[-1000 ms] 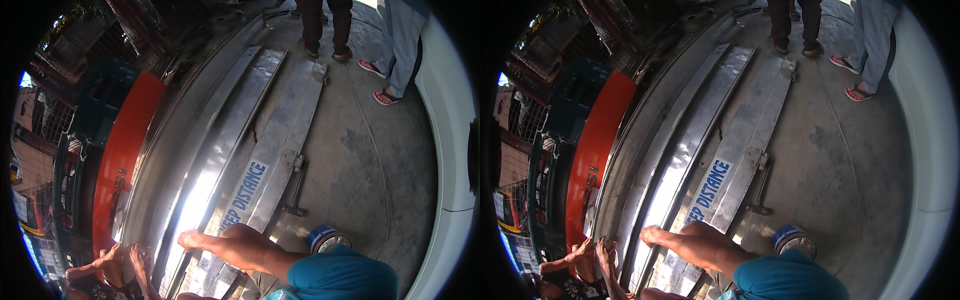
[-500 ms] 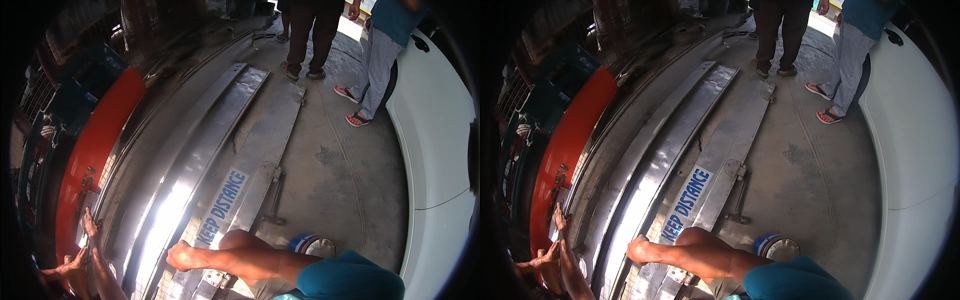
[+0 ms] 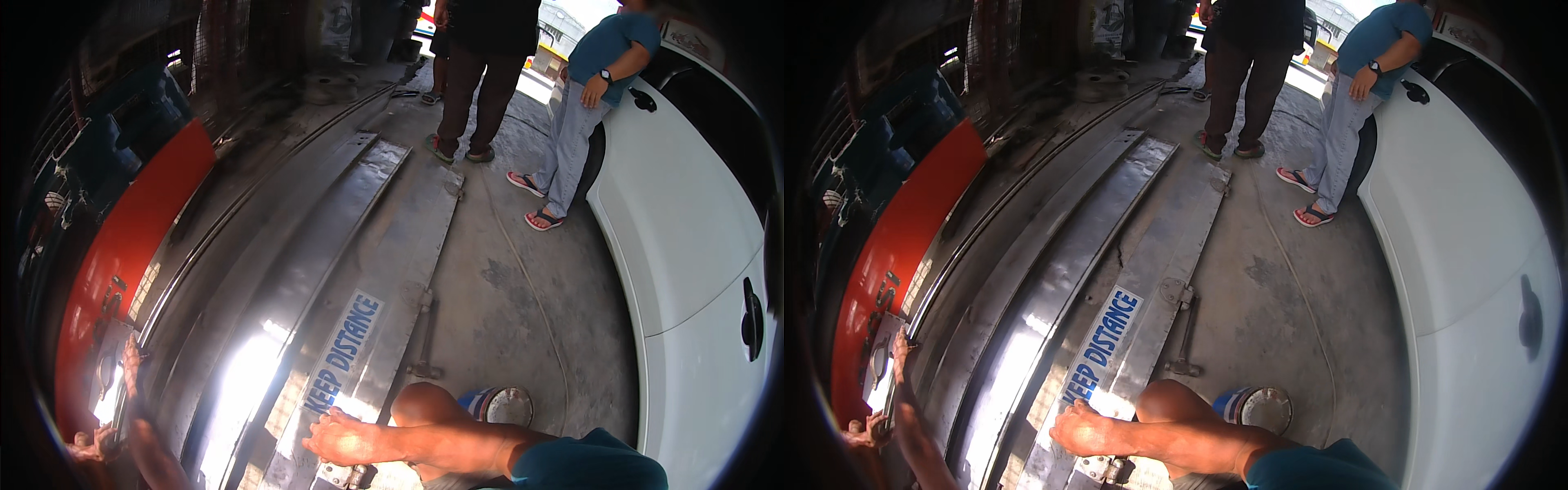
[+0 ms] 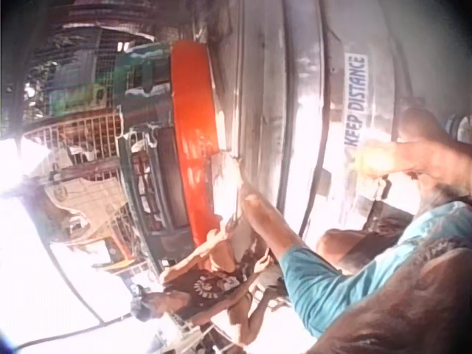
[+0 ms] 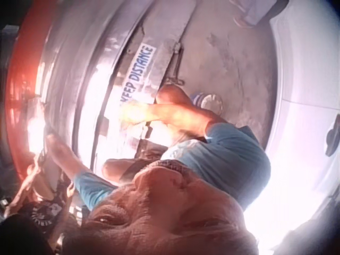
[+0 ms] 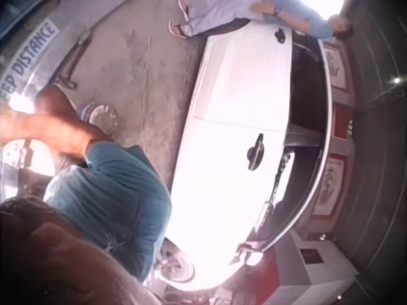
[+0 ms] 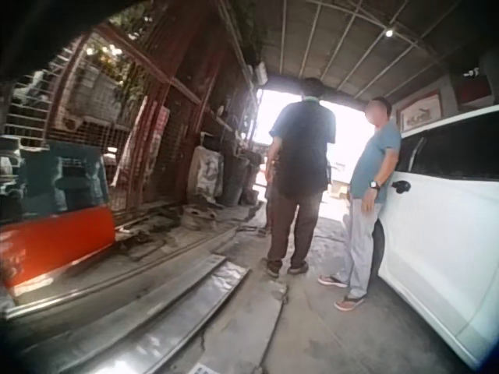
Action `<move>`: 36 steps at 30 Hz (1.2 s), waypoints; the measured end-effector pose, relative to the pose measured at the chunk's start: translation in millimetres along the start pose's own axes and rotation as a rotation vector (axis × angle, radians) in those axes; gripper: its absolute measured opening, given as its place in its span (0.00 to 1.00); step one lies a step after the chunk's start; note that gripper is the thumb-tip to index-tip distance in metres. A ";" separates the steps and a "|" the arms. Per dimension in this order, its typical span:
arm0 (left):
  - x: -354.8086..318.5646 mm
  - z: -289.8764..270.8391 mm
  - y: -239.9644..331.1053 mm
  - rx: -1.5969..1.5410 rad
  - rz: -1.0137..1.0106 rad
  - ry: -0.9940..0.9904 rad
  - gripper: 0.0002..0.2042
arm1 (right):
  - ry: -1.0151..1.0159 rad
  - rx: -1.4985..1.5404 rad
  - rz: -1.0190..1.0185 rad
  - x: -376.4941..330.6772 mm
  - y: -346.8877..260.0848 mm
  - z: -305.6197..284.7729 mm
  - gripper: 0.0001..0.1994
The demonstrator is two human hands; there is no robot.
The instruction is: The person assembles a metal frame by positioning long metal bars and securing them with rods. They coordinate with a coworker to align and fasten the components on a workbench.
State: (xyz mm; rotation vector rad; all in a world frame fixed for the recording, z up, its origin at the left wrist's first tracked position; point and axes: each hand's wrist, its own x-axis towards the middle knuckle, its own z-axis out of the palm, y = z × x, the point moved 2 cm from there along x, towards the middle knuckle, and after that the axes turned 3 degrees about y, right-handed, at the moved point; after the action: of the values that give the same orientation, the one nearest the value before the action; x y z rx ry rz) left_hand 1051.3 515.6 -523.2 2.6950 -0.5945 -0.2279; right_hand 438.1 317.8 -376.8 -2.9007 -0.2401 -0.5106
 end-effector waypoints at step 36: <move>-146.7 94.4 37.1 0.546 0.479 0.225 0.37 | -0.419 0.173 0.062 23.6 5.6 3.1 0.17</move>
State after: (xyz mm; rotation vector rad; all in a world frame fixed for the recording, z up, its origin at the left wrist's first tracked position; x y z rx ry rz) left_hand 883.7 517.7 -584.2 2.8936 -1.3580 0.4173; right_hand 462.1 316.0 -372.2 -2.8010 -0.2361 0.1285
